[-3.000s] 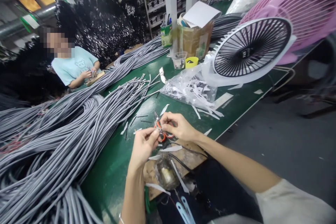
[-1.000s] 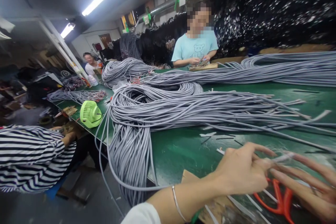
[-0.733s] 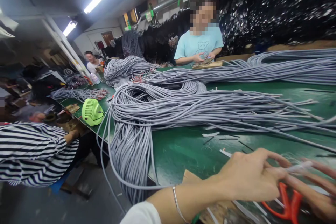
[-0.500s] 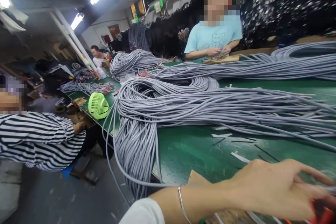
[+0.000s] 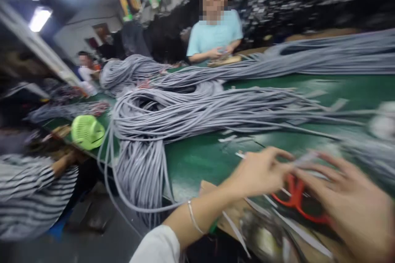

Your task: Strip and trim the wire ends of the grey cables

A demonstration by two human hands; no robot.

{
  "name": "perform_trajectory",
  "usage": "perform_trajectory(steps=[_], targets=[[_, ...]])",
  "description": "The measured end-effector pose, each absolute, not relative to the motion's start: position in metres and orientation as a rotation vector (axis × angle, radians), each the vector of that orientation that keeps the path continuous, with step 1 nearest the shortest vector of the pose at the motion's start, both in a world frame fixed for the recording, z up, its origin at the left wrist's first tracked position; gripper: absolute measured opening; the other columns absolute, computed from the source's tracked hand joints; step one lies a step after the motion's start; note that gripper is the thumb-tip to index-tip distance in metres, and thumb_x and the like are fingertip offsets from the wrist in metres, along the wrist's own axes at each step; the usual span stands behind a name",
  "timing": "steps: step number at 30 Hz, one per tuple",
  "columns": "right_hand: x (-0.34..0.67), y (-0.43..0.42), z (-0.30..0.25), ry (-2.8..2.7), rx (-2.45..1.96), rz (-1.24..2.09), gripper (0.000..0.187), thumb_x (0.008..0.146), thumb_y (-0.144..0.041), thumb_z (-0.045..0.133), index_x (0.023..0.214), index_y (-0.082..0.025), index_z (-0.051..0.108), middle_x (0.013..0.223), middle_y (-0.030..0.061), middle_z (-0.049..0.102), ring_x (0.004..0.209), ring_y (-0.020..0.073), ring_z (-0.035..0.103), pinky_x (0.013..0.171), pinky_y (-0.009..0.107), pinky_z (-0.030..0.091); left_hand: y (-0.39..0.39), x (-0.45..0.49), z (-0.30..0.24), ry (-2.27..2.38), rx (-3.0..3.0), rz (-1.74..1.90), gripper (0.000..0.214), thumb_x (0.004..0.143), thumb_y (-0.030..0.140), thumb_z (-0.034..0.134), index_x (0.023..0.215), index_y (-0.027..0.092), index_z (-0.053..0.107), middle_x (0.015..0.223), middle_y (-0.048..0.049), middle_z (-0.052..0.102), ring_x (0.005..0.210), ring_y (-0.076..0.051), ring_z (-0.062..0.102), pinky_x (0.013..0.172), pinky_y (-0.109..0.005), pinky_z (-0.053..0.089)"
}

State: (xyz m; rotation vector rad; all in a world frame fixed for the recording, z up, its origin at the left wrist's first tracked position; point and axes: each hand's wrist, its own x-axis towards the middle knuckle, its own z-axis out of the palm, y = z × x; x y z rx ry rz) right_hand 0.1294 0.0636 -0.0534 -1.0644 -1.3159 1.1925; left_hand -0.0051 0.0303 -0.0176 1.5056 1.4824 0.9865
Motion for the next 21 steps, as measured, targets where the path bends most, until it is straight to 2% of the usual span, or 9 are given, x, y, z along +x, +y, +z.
perform_trajectory(steps=[3,6,8,12,16,21], targets=[[0.127,0.059,-0.038,-1.206,-1.111,1.258,0.057,0.050,-0.043,0.078,0.097,-0.021,0.054,0.070,0.0025,0.065,0.057,0.0181,0.064,0.052,0.028,0.054,0.034,-0.006,-0.017,1.516,1.429,1.126,0.016,0.075,0.026,0.053,0.081,0.014,0.063,0.063,-0.0020,0.060,0.057,-0.013,0.056,0.054,-0.021,0.042],[0.124,0.062,-0.029,-1.212,-1.047,1.234,0.051,0.055,-0.039,0.073,0.097,-0.019,0.053,0.065,-0.0010,0.063,0.052,0.0144,0.061,0.051,0.025,0.051,0.044,-0.007,-0.014,1.412,1.298,1.178,0.018,0.073,0.030,0.055,0.069,0.013,0.060,0.051,0.0017,0.053,0.043,-0.008,0.045,0.044,-0.019,0.035],[0.124,0.065,-0.029,-1.219,-1.011,1.216,0.046,0.059,-0.036,0.069,0.098,-0.018,0.052,0.066,-0.0013,0.063,0.049,0.0114,0.058,0.047,0.021,0.047,0.047,-0.007,-0.011,1.302,1.221,1.194,0.026,0.069,0.039,0.060,0.069,0.013,0.059,0.048,0.0032,0.050,0.038,-0.006,0.039,0.038,-0.017,0.030],[0.125,0.066,-0.033,-1.244,-0.975,1.171,0.041,0.063,-0.029,0.064,0.100,-0.017,0.052,0.071,-0.0001,0.064,0.038,0.0040,0.043,0.039,0.017,0.034,0.044,-0.006,-0.007,1.212,1.142,1.228,0.040,0.063,0.048,0.067,0.079,0.013,0.056,0.047,0.0045,0.051,0.036,-0.005,0.038,0.034,-0.014,0.025],[0.125,0.065,-0.032,-1.278,-0.907,1.183,0.041,0.062,-0.024,0.063,0.101,-0.018,0.050,0.076,0.0011,0.065,0.036,0.0008,0.030,0.036,0.016,0.026,0.041,-0.005,-0.004,1.198,1.174,1.208,0.039,0.066,0.045,0.068,0.086,0.014,0.054,0.047,0.0056,0.051,0.035,-0.004,0.038,0.034,-0.013,0.026],[0.125,0.064,-0.030,-1.252,-0.903,1.180,0.040,0.062,-0.024,0.064,0.100,-0.018,0.051,0.073,-0.0004,0.063,0.036,0.0011,0.029,0.035,0.016,0.023,0.041,-0.003,-0.005,1.208,1.229,1.185,0.035,0.068,0.041,0.067,0.086,0.015,0.051,0.046,0.0063,0.050,0.034,-0.004,0.039,0.033,-0.013,0.028]])
